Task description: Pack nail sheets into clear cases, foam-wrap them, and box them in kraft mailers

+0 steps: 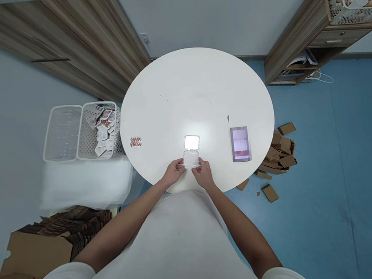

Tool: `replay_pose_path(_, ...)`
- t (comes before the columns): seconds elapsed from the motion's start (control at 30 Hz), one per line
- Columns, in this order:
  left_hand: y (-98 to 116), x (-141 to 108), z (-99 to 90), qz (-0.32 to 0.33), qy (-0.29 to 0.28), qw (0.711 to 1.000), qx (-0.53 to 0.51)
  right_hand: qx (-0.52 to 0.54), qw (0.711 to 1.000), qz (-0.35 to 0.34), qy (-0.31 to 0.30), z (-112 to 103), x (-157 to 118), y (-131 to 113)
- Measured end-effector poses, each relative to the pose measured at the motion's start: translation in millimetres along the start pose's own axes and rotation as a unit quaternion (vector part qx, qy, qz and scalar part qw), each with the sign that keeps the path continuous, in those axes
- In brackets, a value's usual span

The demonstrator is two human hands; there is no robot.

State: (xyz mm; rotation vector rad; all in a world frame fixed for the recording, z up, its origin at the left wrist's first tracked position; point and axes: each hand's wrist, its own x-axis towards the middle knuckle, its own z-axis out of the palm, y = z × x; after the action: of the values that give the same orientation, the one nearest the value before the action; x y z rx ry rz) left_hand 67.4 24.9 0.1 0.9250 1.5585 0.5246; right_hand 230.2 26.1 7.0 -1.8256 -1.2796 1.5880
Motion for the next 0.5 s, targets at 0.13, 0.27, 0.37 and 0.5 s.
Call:
replay_pose_path(0.13,3.5,3.2,1.9,0.006,0.001,1.000,-0.007,0.003,1.000,-0.006,-0.001,-0.8,4.7,0.7)
replay_pose_path(0.27,5.0,3.0,1.5,0.003,0.007,1.000,0.012,0.000,1.000,-0.010,0.003,0.2,6.8,4.9)
replay_pose_path(0.37,4.4,3.6,0.4,0.006,-0.011,1.000,0.024,0.004,1.000,-0.012,0.012,2.0,6.4,6.9)
replay_pose_path(0.5,0.6,5.3,-0.5,0.005,-0.014,1.000,0.022,0.008,1.000,-0.005,0.023,4.2,4.8,7.1)
